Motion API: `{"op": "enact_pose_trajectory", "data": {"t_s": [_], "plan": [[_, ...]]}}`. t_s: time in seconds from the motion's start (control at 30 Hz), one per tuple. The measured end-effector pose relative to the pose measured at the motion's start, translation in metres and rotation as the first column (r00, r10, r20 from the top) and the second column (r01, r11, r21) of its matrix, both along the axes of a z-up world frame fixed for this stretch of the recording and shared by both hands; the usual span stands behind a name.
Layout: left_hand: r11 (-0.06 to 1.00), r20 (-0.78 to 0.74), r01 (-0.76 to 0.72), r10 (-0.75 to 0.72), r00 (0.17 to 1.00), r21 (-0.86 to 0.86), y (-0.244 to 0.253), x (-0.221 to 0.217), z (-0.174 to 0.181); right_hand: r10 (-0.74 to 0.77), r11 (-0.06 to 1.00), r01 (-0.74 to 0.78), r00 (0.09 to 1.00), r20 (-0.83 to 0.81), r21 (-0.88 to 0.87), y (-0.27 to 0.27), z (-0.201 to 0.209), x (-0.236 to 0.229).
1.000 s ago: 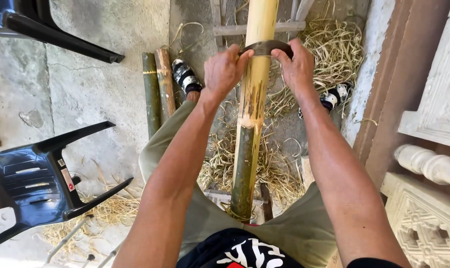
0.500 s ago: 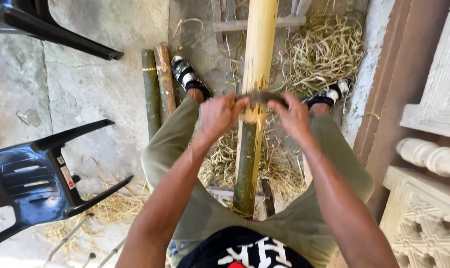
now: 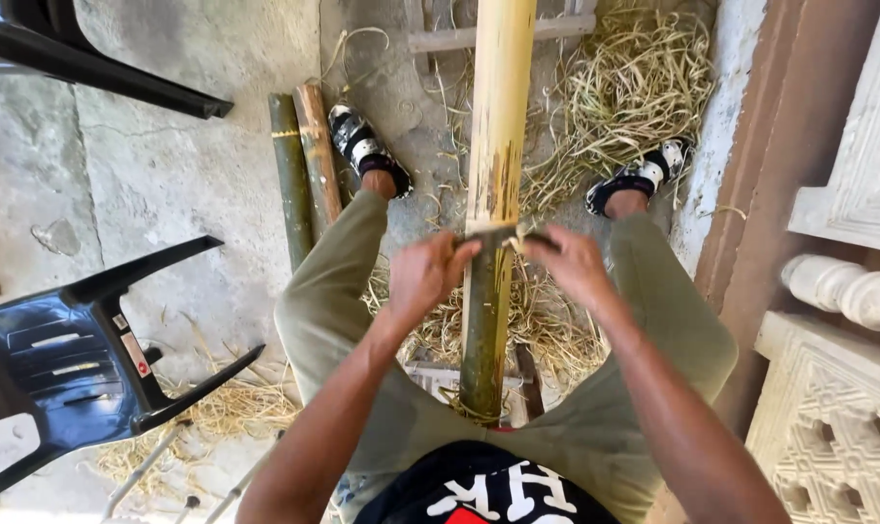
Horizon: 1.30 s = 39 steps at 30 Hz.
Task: Stripping the outer layer of a bamboo pole using a hand-held curved blade.
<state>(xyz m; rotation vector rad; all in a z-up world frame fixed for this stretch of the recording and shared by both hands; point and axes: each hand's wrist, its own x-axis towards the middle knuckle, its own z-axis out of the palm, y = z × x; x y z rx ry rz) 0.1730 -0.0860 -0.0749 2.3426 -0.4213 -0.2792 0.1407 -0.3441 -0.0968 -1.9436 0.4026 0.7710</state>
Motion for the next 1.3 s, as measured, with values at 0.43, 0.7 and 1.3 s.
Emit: {"op": "enact_pose_trajectory", "data": {"t_s": [0.43,0.7,1.3], "plan": [[0.992,0.305,-0.018,-0.022,0.952,0.128,-0.038,0.139,-0.013,-0.133,0.971,0.219,0.825,0.549,-0.093,-0.011,-0.024,0.126],[0.981,0.244,-0.014,-0.035,0.969,0.195,-0.021,0.062,0.007,-0.159,0.975,0.215,0.857,0.491,-0.061,0.011,-0.007,0.04],[0.989,-0.004,0.138,-0.138,0.99,0.061,0.029,-0.096,0.018,0.033,0.999,-0.032,0.993,-0.111,0.015,0.034,-0.016,-0.146]]}}
